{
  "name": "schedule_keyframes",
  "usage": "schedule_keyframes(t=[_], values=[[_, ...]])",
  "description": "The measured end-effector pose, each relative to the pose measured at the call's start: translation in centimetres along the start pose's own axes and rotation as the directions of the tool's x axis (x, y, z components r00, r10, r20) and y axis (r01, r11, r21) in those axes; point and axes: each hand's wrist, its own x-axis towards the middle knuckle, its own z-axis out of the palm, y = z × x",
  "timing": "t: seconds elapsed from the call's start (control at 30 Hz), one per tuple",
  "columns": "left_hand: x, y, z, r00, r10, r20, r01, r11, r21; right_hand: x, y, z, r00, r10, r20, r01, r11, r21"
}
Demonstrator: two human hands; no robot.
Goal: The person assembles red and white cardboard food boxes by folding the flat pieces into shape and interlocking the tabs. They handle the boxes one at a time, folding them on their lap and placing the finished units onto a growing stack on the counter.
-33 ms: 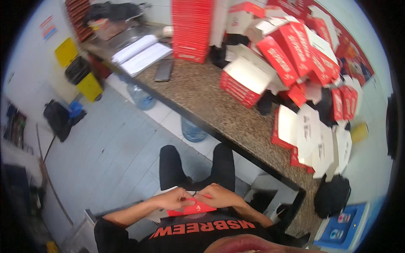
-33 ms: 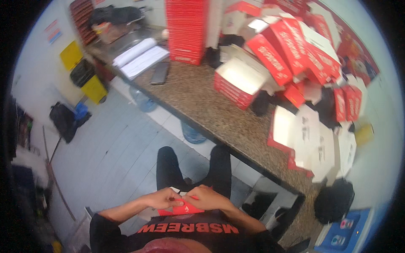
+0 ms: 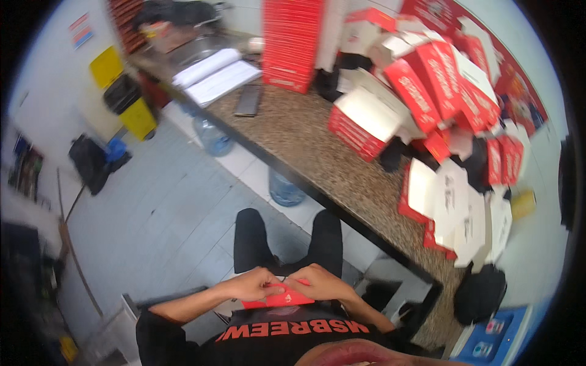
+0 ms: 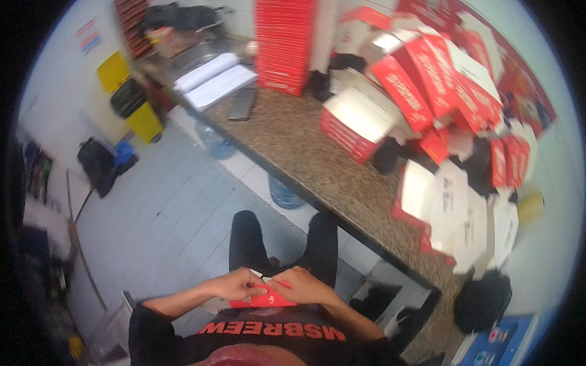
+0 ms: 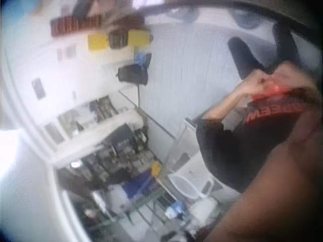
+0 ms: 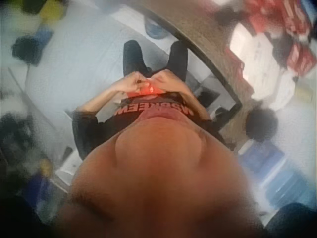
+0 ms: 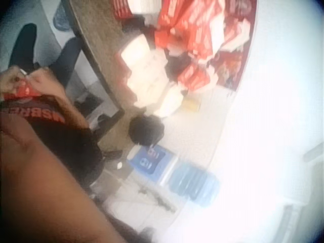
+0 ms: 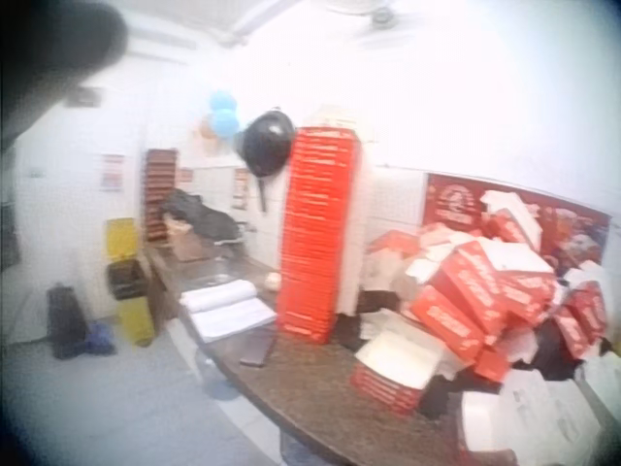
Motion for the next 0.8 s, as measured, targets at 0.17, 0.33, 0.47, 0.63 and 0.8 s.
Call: schedule_keyframes(t=[0.17, 0.33, 0.47, 0.63, 0.8], values=[[-4.0, 9.0, -0.6, 0.363, 0.561, -0.745, 0.149, 0.754, 0.640, -0.1, -4.5, -3.3, 0.773, 0.036, -0.633, 0.136, 0.966, 0.221], [-3.9, 9.6, 1.1, 0.429, 0.196, -0.882, -0.160, 0.977, 0.139, 2.8, 1.2, 1.9, 0.714, -0.131, -0.688, 0.312, 0.939, 0.146], [0.0, 2.8, 2.8, 0.247, 0.156, -0.956, -0.284, 0.955, 0.083, 5.0, -3.3, 1.6, 0.926, -0.228, -0.301, 0.292, 0.938, 0.189], [-1.0, 0.8, 1.8, 0.369, 0.451, -0.813, 0.010, 0.873, 0.488, 5.1, 0.3, 0.6, 0.956, 0.009, -0.292, 0.267, 0.379, 0.886], [-2.2, -1.4, 1.8, 0.478, 0.341, -0.809, 0.100, 0.894, 0.437, 4.7, 1.7, 0.6, 0.912, 0.107, -0.395, 0.204, 0.718, 0.666]])
